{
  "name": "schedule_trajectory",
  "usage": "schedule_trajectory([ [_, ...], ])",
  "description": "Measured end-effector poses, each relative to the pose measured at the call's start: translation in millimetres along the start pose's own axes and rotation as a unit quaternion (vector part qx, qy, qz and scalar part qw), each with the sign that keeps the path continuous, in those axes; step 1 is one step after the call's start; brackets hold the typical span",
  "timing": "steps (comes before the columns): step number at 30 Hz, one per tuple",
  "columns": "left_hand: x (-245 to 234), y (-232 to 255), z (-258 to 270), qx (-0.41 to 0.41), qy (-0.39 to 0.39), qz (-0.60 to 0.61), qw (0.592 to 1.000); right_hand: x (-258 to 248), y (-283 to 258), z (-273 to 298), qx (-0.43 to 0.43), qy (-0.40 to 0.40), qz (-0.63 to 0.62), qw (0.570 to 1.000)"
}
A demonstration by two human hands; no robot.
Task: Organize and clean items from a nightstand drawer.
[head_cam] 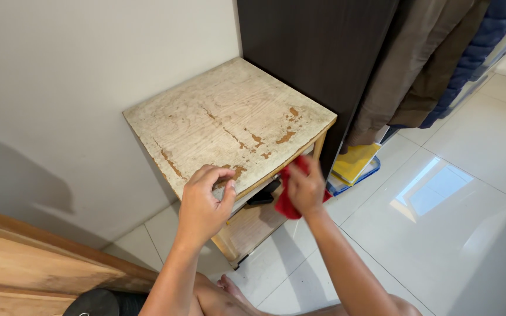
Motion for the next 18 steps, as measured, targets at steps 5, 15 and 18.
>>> schedule_trajectory([
  [5,7.5,1.8,4.3,0.02,0.025,-0.053,0.998,-7.0,-1.1,-4.5,0.033,0.035,0.043,0.998],
  [15,17.1,7.8,11.0,0.085,0.077,-0.201,0.973,-2.2,-6.8,7.9,-0.002,-0.006,0.022,1.0],
  [18,18.4,8.6,9.1,0.091,0.075,-0.208,0.971,-5.8,3.3,-2.9,0.074,0.006,0.075,0.994],
])
Point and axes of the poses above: each hand's wrist, its own z-axis away from the middle knuckle, its own x-axis out of the palm, y = z × x, the point moved 5 cm from there along -z, towards the middle knuckle, and after that the axes turned 10 degrees about -x, right-handed, at the moved point
